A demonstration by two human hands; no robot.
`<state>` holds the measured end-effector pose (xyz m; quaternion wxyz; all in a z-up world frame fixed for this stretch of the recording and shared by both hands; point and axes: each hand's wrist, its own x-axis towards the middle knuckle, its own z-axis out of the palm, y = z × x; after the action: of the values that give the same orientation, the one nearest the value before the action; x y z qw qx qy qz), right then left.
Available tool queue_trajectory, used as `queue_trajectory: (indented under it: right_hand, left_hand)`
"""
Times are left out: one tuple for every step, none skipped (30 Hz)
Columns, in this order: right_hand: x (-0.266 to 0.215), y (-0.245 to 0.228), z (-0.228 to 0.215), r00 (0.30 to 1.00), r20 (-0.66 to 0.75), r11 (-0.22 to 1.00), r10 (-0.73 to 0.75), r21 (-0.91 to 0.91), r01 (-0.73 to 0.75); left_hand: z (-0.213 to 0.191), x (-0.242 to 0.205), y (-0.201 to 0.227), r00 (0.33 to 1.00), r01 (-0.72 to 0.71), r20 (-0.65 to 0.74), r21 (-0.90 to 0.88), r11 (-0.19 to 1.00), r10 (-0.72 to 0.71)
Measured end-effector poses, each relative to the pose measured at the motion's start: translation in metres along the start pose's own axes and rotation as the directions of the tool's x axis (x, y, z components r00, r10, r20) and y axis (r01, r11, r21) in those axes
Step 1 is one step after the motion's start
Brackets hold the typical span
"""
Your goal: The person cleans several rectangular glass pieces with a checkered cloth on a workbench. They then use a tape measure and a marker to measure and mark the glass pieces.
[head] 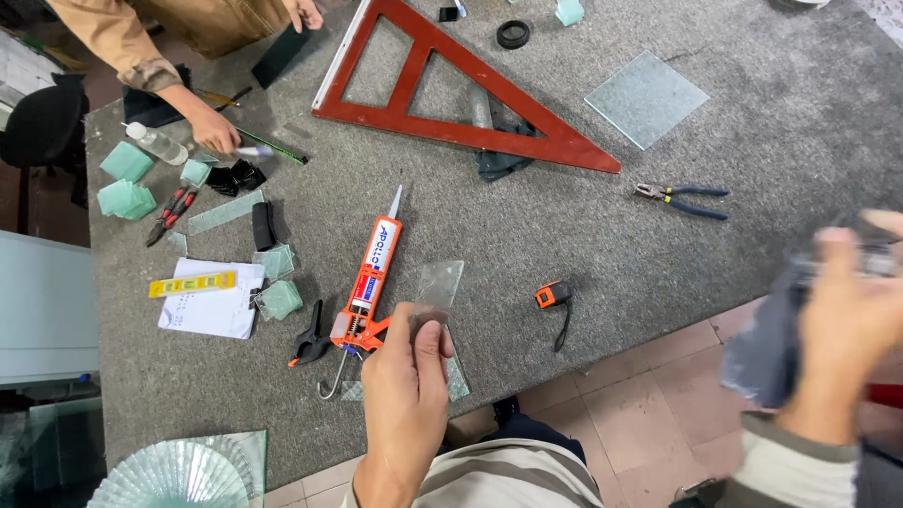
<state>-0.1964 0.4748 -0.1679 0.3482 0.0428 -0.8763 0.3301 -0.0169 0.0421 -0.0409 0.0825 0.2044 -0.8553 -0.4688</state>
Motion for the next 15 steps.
queue_trajectory:
  right_hand:
    - [-0.005,-0.035,0.006,1.000,0.000,1.000,0.004,-0.003,-0.004]
    - [-0.010,-0.070,0.012,0.997,0.082,1.000,-0.004,0.030,0.001]
    - [-0.014,-0.105,0.018,0.987,0.163,0.998,-0.014,0.062,0.004]
    - [-0.015,-0.142,0.018,0.987,0.161,0.998,-0.010,0.061,0.000]
    - [-0.015,-0.179,0.018,0.977,0.209,0.986,-0.038,0.164,0.004]
    - [-0.014,-0.216,0.019,0.965,0.252,0.963,-0.074,0.268,0.004]
    - [-0.014,-0.230,0.021,0.966,0.249,0.963,-0.072,0.268,0.003]
    - [-0.014,-0.245,0.024,0.958,0.208,0.919,-0.198,0.378,0.108]
    - [-0.014,-0.259,0.026,0.936,0.152,0.852,-0.316,0.479,0.210]
    - [-0.014,-0.269,0.026,0.937,0.151,0.853,-0.316,0.478,0.210]
    - [-0.014,-0.279,0.025,0.930,0.151,0.839,-0.336,0.496,0.223]
    - [-0.014,-0.289,0.025,0.921,0.151,0.823,-0.360,0.516,0.237]
    - [-0.015,-0.290,0.028,0.920,0.151,0.822,-0.362,0.518,0.239]
    - [-0.017,-0.291,0.031,0.902,0.114,0.801,-0.417,0.515,0.306]
    - [-0.018,-0.292,0.034,0.879,0.077,0.776,-0.471,0.510,0.371]
  left_hand:
    - [0.002,-0.002,0.001,1.000,0.000,0.004,0.002,1.000,0.000]
    - [0.004,-0.003,0.002,1.000,-0.015,0.012,0.019,1.000,0.015]
    - [0.006,-0.004,0.004,0.999,-0.031,0.019,0.035,0.999,0.030]
    - [0.008,-0.005,0.006,0.999,-0.033,0.023,0.037,0.999,0.032]
    - [0.009,-0.007,0.008,0.999,-0.014,0.043,0.061,0.998,0.011]
    - [0.011,-0.009,0.010,0.998,0.004,0.061,0.084,0.996,-0.009]
    - [0.012,-0.010,0.011,0.998,0.001,0.063,0.085,0.996,-0.006]
    - [0.014,-0.012,0.011,0.998,-0.006,0.066,0.098,0.995,0.000]
    - [0.016,-0.013,0.012,0.998,-0.013,0.068,0.110,0.994,0.006]
    - [0.017,-0.016,0.012,0.998,-0.015,0.069,0.110,0.994,0.007]
    - [0.018,-0.018,0.012,0.997,-0.042,0.066,0.102,0.994,0.035]
    - [0.019,-0.021,0.012,0.996,-0.067,0.059,0.093,0.993,0.062]
    - [0.020,-0.022,0.011,0.997,-0.066,0.056,0.093,0.993,0.061]
    - [0.021,-0.024,0.011,0.996,-0.072,0.062,0.132,0.989,0.064]
    - [0.021,-0.025,0.010,0.995,-0.077,0.069,0.171,0.982,0.066]
